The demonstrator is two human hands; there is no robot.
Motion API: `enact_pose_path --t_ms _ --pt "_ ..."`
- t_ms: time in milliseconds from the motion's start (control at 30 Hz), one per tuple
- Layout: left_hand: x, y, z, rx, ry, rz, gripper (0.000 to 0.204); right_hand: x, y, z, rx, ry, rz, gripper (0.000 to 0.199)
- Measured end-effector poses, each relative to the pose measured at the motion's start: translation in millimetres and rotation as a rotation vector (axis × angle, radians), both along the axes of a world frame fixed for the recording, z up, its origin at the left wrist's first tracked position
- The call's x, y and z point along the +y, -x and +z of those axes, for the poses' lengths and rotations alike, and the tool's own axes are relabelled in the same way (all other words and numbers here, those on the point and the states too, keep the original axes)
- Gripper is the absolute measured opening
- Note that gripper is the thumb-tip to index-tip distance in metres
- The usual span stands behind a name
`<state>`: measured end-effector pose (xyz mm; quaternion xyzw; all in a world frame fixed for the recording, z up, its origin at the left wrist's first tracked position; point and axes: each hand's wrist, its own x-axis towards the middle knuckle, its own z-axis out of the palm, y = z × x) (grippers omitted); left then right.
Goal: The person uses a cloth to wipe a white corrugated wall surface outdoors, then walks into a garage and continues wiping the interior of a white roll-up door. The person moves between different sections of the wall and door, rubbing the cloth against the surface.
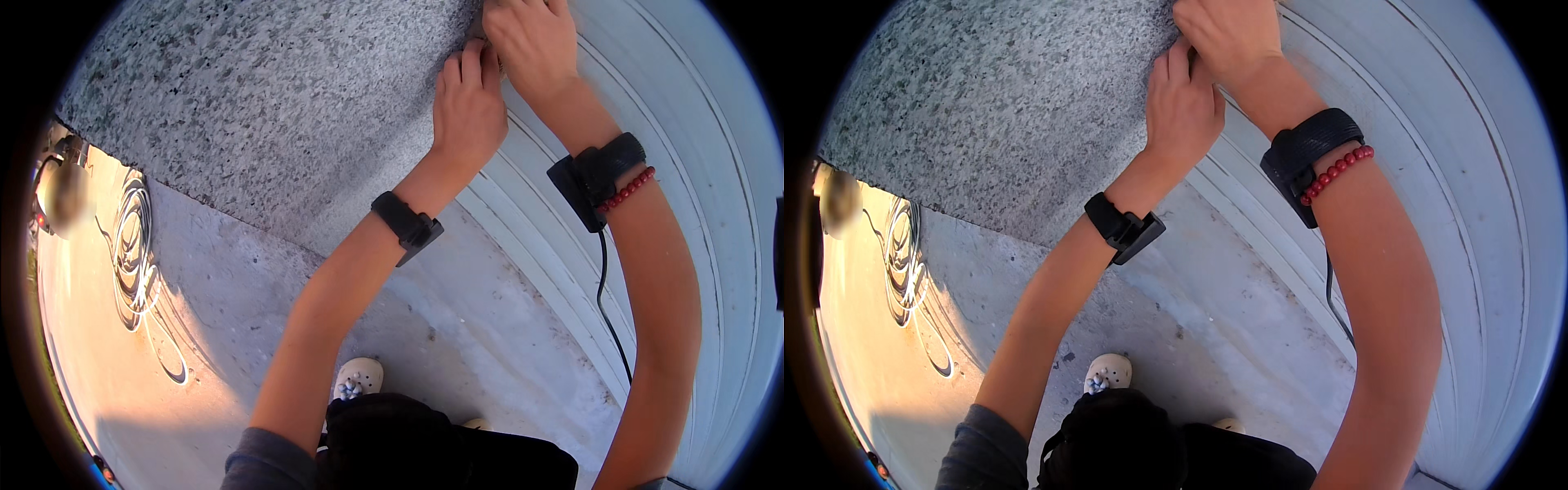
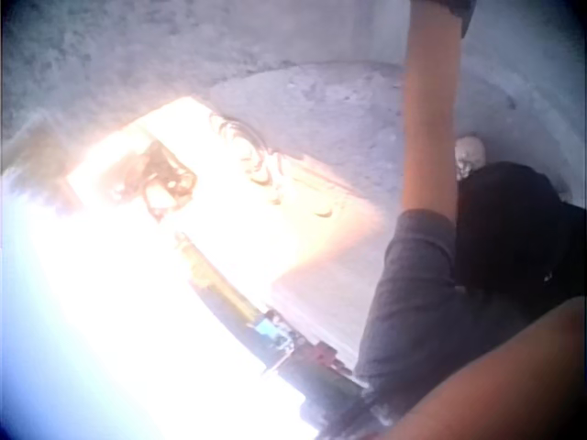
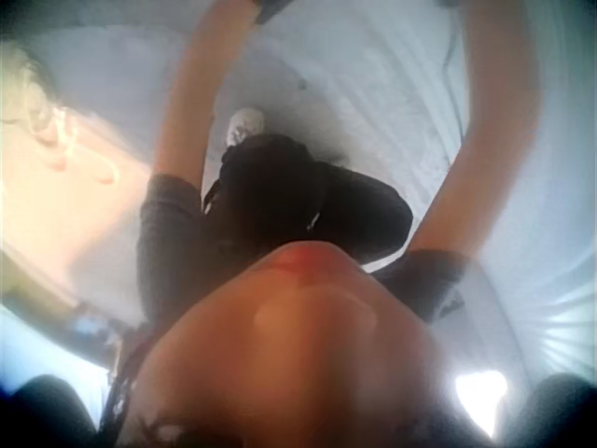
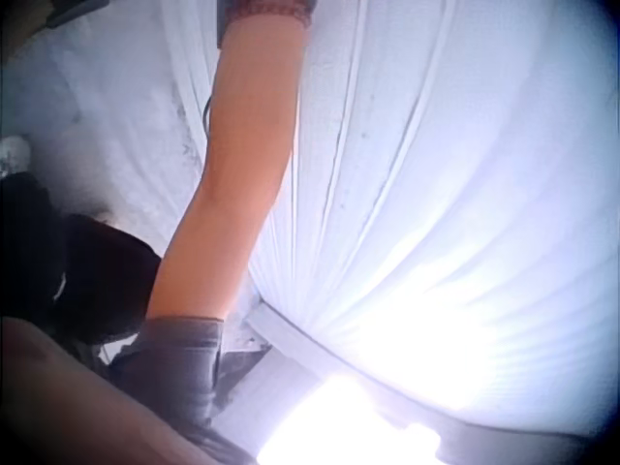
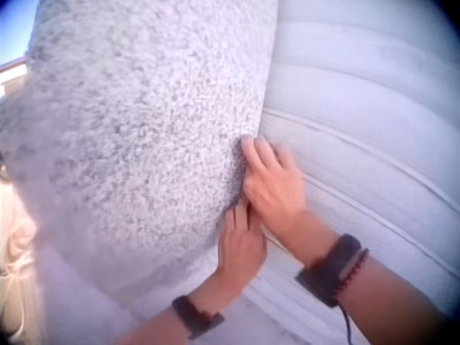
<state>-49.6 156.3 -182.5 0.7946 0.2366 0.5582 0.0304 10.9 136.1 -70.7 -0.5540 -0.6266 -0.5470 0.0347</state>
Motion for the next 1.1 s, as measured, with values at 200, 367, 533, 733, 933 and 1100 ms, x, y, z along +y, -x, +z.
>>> enact_pose_path --t_ms 200,367,533,733,933,1100 --pt "8.6 -2.7 -18.4 -0.042 -0.026 -0.173 0.05 -4.3 -9.9 -34.2 -0.044 -0.01 -0.161 0.045" --pt "2.5 -16.6 -15.0 -0.125 0.066 -0.228 0.049 -11.0 -20.8 -26.8 -0.069 0.029 -0.102 0.047" --pt "-6.8 -21.1 -14.7 -0.162 0.13 -0.303 0.049 -20.6 -33.2 -32.2 -0.038 0.053 0.017 0.032" --pt "-34.8 -17.7 -14.1 -0.187 0.251 -0.429 0.052 -67.8 -44.2 -19.4 -0.095 0.103 0.142 0.026" --pt "-75.0 -27.4 -9.8 -0.108 0.229 -0.476 0.054 -106.6 -66.4 -19.2 -0.139 0.074 0.197 0.024" --pt "-91.3 -30.5 -20.2 -0.092 0.275 -0.547 0.054 -125.6 -73.7 -31.1 -0.108 0.089 0.186 0.026"
